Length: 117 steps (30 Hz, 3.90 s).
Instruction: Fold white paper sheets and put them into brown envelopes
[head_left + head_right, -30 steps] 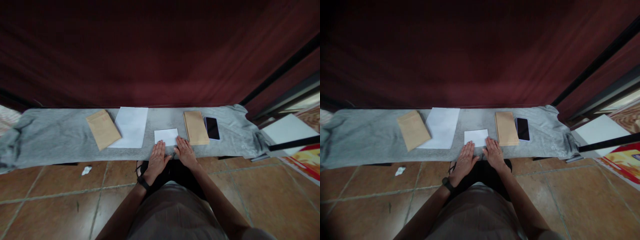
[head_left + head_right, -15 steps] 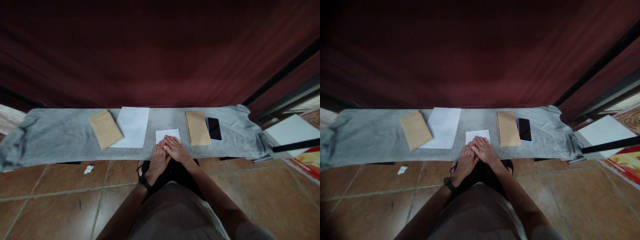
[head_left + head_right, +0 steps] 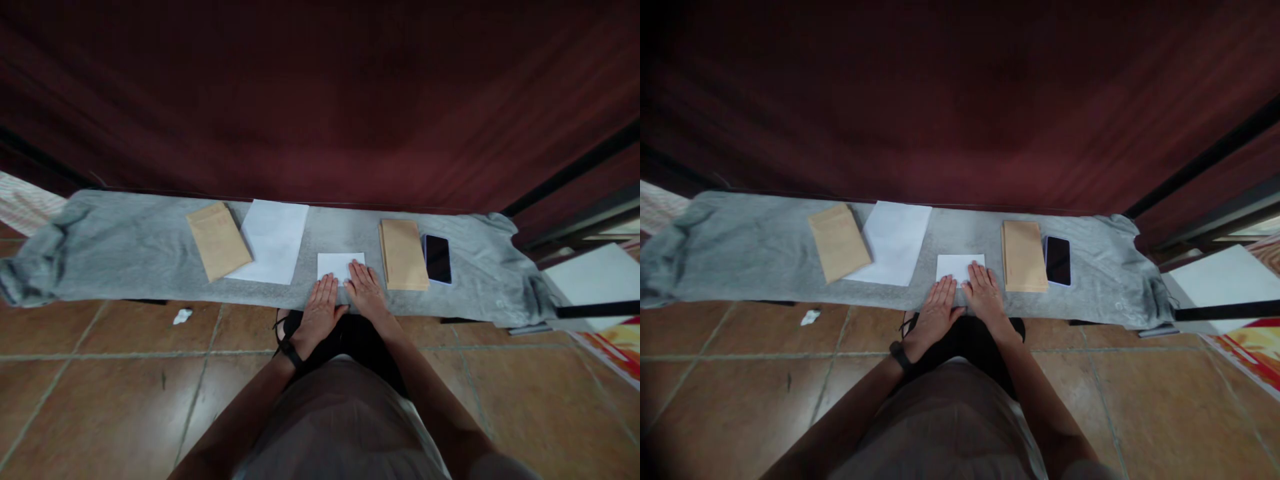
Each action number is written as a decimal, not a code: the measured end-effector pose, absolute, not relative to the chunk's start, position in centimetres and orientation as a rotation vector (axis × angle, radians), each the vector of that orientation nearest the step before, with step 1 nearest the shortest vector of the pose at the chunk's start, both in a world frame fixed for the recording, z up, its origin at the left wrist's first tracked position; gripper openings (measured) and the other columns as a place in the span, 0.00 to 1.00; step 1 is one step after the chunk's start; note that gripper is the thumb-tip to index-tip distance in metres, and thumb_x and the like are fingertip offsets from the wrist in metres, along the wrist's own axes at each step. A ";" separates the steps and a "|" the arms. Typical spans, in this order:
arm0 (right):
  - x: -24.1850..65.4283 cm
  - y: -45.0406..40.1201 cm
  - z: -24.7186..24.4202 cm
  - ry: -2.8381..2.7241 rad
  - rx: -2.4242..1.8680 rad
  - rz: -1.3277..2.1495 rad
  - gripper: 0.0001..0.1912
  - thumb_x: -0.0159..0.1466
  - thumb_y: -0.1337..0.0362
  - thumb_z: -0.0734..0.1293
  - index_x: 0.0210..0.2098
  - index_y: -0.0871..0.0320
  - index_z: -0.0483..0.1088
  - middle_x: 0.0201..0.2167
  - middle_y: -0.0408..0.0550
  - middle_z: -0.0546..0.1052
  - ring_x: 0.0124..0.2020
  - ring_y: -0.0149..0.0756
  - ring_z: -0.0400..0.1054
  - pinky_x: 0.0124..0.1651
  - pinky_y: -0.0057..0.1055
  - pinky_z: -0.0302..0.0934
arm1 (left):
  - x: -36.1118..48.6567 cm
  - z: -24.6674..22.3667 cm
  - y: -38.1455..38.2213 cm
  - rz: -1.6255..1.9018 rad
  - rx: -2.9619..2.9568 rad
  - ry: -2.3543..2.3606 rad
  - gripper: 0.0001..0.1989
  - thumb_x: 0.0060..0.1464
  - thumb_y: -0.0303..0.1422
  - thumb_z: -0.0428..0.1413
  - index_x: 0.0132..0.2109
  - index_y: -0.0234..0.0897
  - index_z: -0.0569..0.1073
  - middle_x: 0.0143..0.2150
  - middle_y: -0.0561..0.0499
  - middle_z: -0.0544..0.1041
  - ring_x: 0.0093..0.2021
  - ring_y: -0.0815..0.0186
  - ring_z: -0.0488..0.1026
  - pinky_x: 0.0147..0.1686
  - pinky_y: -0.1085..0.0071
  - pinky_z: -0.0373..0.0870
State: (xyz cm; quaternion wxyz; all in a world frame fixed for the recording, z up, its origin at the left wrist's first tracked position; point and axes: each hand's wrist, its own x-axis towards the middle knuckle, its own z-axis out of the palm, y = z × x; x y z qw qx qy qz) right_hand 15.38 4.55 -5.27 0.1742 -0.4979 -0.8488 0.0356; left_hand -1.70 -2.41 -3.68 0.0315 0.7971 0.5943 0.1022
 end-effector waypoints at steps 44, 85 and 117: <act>15.3 4.0 -4.3 -2.364 -1.484 0.105 0.28 0.75 0.57 0.53 0.71 0.62 0.55 0.71 0.56 0.57 0.71 0.45 0.53 0.73 0.49 0.44 | -3.4 -4.1 1.2 0.442 2.308 2.048 0.32 0.70 0.39 0.40 0.73 0.25 0.49 0.73 0.34 0.54 0.74 0.53 0.48 0.71 0.49 0.52; 14.9 4.3 -4.8 -2.301 -1.510 0.100 0.25 0.75 0.59 0.54 0.68 0.60 0.61 0.70 0.54 0.61 0.70 0.44 0.56 0.73 0.49 0.43 | -1.5 -4.8 4.1 0.487 2.320 2.038 0.33 0.68 0.41 0.42 0.73 0.26 0.51 0.73 0.34 0.55 0.74 0.51 0.48 0.70 0.46 0.53; 13.1 7.1 -5.8 -2.157 -1.735 0.124 0.31 0.75 0.56 0.51 0.71 0.70 0.53 0.71 0.62 0.57 0.72 0.49 0.50 0.72 0.50 0.43 | -0.7 -3.6 4.0 0.178 2.256 2.104 0.34 0.68 0.43 0.41 0.73 0.23 0.51 0.75 0.35 0.50 0.75 0.52 0.45 0.72 0.51 0.44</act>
